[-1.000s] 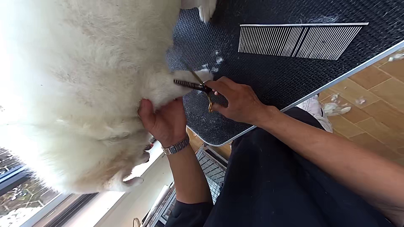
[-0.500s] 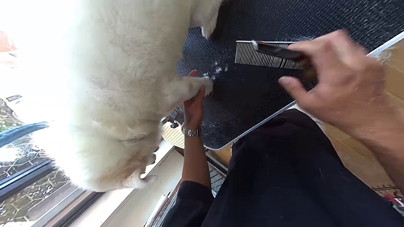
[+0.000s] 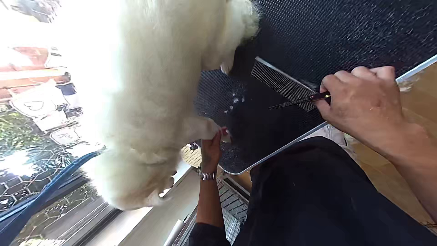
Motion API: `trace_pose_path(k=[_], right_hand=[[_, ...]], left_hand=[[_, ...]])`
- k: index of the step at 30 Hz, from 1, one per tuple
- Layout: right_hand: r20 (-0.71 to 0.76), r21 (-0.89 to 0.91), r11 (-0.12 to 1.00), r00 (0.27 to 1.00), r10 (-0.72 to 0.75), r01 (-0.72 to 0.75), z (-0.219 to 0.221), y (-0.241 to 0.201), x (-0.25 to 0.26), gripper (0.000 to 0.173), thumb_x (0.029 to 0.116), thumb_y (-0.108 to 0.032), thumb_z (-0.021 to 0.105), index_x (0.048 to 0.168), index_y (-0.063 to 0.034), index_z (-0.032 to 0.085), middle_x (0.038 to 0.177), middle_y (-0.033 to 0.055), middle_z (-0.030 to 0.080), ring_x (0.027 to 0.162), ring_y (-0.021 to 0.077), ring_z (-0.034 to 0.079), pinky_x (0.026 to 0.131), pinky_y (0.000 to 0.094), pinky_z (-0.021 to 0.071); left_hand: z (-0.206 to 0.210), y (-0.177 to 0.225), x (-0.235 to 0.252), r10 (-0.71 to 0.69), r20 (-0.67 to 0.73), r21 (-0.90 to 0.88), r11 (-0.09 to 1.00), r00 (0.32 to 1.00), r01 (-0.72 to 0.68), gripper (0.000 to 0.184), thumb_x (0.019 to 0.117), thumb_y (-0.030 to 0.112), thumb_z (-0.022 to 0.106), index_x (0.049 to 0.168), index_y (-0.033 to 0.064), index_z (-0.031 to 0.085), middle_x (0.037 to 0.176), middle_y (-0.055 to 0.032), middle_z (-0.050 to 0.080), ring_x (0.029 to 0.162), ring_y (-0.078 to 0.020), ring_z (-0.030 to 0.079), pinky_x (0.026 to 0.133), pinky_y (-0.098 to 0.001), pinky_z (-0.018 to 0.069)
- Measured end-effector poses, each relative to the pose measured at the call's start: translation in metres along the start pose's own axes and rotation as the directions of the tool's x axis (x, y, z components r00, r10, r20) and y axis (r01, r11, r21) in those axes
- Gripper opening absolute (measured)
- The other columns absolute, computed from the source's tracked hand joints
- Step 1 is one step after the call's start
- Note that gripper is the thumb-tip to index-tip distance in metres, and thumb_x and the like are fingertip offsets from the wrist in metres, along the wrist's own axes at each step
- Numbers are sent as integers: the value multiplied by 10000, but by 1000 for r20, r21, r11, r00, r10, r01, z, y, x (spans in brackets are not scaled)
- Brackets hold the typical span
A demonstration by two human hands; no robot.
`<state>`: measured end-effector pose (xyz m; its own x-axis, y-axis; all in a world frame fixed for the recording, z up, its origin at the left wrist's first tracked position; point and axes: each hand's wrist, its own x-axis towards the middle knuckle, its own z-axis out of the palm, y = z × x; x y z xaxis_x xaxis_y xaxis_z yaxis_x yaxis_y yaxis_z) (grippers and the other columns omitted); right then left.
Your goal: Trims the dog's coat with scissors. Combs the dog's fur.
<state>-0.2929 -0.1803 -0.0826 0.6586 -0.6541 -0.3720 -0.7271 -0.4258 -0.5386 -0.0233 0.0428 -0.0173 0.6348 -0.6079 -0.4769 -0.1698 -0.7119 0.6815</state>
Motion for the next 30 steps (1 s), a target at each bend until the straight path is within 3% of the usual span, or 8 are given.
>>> trace_pose_path(k=[4,6,10,18,22,25,28,30], right_hand=[[139,306,944,987,83,-123,4,-14,-6,172,986,-180,616,932,-18,616,762,197,619,756,410,637,668,600,461],[178,631,733,967,180,-253,17,-31,-10,154,1031,-206,556,1006,-63,605,708,88,561,618,246,579,557,473,464],[29,974,217,985,172,-66,89,-107,-5,235,1023,-118,561,1238,-25,581,967,67,686,836,133,694,774,364,612],[119,983,-145,991,57,-110,150,-273,87,247,1034,-129,549,1216,22,621,957,97,720,866,152,697,833,369,579],[-33,974,-222,931,-365,-52,132,-280,64,263,1036,-18,526,1286,35,586,952,79,672,801,77,630,760,263,542],[-116,855,-518,964,-238,-25,167,-258,54,355,1034,-64,462,1384,-42,513,948,-2,681,813,36,645,738,219,553],[71,940,-339,993,97,-35,179,-230,49,381,1072,-119,450,1448,-66,485,924,45,695,741,90,649,664,250,544],[128,992,-28,979,157,-125,177,-219,35,383,1087,-194,476,1432,-30,499,887,62,682,688,133,656,652,318,583]], left_hand=[[-23,14,-27,-84,11,-147,986,996,85,230,1048,65,381,988,11,597,713,-1,702,715,-132,713,796,-359,619],[-39,33,-39,-117,3,-245,963,993,114,286,1077,174,354,964,78,598,634,44,656,635,-113,683,800,-376,622],[-76,63,-56,-92,59,-310,945,994,106,333,1090,274,417,924,108,653,594,44,627,547,-92,640,672,-307,616],[-126,72,-68,-148,131,-249,952,980,177,349,1008,450,585,890,137,687,579,29,600,480,-79,589,573,-265,586],[-144,61,-68,-131,181,-261,949,975,176,345,977,471,615,942,142,712,617,28,617,505,-81,599,592,-271,587],[-151,56,-68,-115,216,-251,953,970,169,335,988,461,600,964,148,717,640,24,638,519,-69,606,596,-257,585],[-150,53,-63,-101,198,-229,962,975,147,348,990,459,601,954,134,719,629,18,631,508,-68,596,582,-252,579],[-148,53,-62,-107,185,-223,964,977,147,359,993,459,599,946,122,713,623,8,628,503,-75,597,576,-252,577]])
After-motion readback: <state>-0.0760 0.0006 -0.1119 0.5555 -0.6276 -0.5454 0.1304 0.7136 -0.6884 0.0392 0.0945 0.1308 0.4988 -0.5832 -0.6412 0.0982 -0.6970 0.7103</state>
